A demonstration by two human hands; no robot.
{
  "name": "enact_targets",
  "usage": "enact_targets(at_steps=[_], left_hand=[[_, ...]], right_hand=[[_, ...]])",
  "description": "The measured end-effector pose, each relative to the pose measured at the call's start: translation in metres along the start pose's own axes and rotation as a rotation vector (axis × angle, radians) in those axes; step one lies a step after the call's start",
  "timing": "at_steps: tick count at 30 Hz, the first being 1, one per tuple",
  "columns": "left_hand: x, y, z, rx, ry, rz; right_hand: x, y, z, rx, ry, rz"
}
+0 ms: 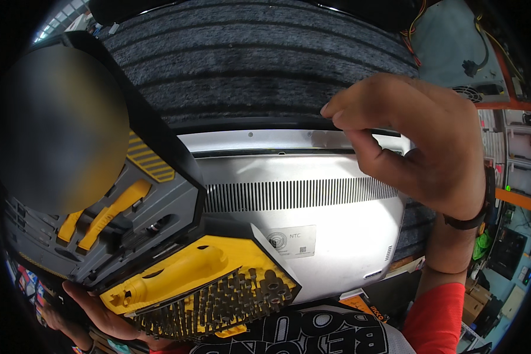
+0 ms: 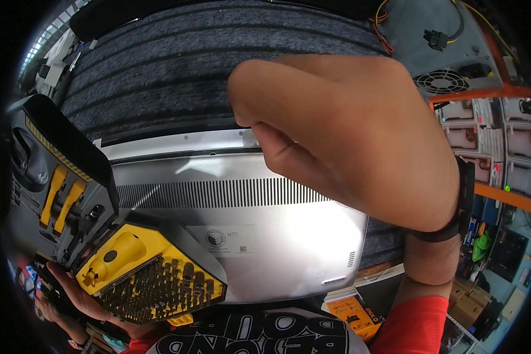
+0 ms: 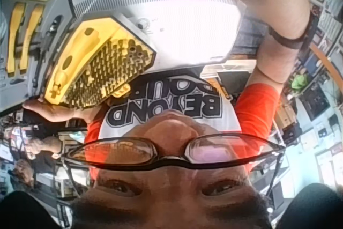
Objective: The person unscrews several screws from the base of a silver laptop using a screwdriver after selecting bits from a yellow tool kit.
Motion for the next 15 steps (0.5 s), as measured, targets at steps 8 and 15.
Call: enact_targets(at_steps=[8,15], left_hand=[[0.001,0.001,-0.001,-0.064,0.001,0.06],[-0.002,0.008,-0.001,-0.188,-0.003,0.208]], right_hand=[[0.011,0.009,-0.001,-0.028,0.027,-0.163],[0.005,0.006,0.006,-0.064,0.036,-0.314]])
Point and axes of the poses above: each hand's wrist, its own z-axis away from the middle knuckle, its own x-axis out of the palm, y = z × x, the point moved 4 cm from there along -z, towards the middle knuckle, and after that the axes turned 2 degrees about x, right-handed, at the moved point
